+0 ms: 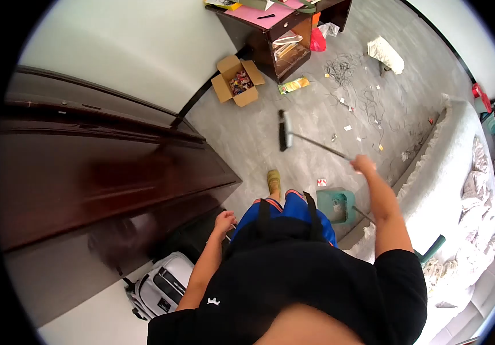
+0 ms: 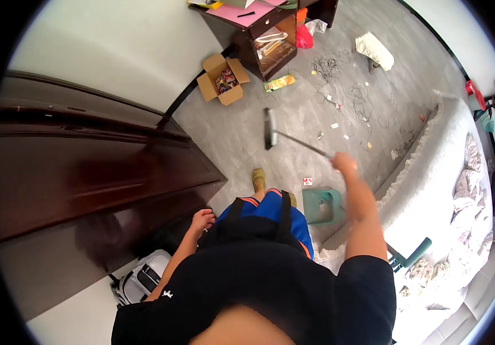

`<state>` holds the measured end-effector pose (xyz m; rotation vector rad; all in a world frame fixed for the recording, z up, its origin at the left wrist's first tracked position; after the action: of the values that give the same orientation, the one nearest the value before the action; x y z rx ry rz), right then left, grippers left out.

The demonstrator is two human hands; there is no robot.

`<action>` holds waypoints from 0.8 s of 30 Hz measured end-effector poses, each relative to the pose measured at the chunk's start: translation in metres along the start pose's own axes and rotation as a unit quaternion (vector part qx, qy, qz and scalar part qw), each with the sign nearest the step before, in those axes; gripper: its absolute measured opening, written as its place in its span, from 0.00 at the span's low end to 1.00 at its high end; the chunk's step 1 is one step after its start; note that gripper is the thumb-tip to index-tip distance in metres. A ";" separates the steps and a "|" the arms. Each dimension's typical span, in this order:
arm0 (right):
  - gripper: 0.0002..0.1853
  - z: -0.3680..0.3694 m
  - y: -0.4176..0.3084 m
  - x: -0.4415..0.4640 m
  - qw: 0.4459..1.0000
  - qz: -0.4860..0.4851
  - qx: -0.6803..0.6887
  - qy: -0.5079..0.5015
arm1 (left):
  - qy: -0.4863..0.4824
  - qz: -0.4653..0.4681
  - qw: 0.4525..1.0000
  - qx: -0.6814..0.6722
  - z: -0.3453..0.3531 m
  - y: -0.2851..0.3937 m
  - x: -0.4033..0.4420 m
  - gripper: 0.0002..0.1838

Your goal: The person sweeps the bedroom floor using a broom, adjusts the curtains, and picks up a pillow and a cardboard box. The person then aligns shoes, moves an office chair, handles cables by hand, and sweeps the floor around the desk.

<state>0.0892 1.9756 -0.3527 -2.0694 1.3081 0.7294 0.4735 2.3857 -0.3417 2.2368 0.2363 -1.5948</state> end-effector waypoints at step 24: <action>0.22 -0.063 -0.206 0.189 0.960 -0.203 -0.152 -0.119 | -0.159 -0.068 0.936 -0.307 -0.012 0.278 0.183 0.20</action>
<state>0.3570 1.8893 -0.4058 -2.3002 0.6367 0.9960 0.6442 2.1212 -0.4518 1.4949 0.7008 -1.6340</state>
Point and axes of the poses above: each hand's wrist, its own x-axis towards the middle knuckle, its own z-axis out of the palm, y = z × x, the point moved 4 cm from there along x, towards the middle knuckle, and after that the axes turned 14 degrees about -z, right-handed, at the moved point
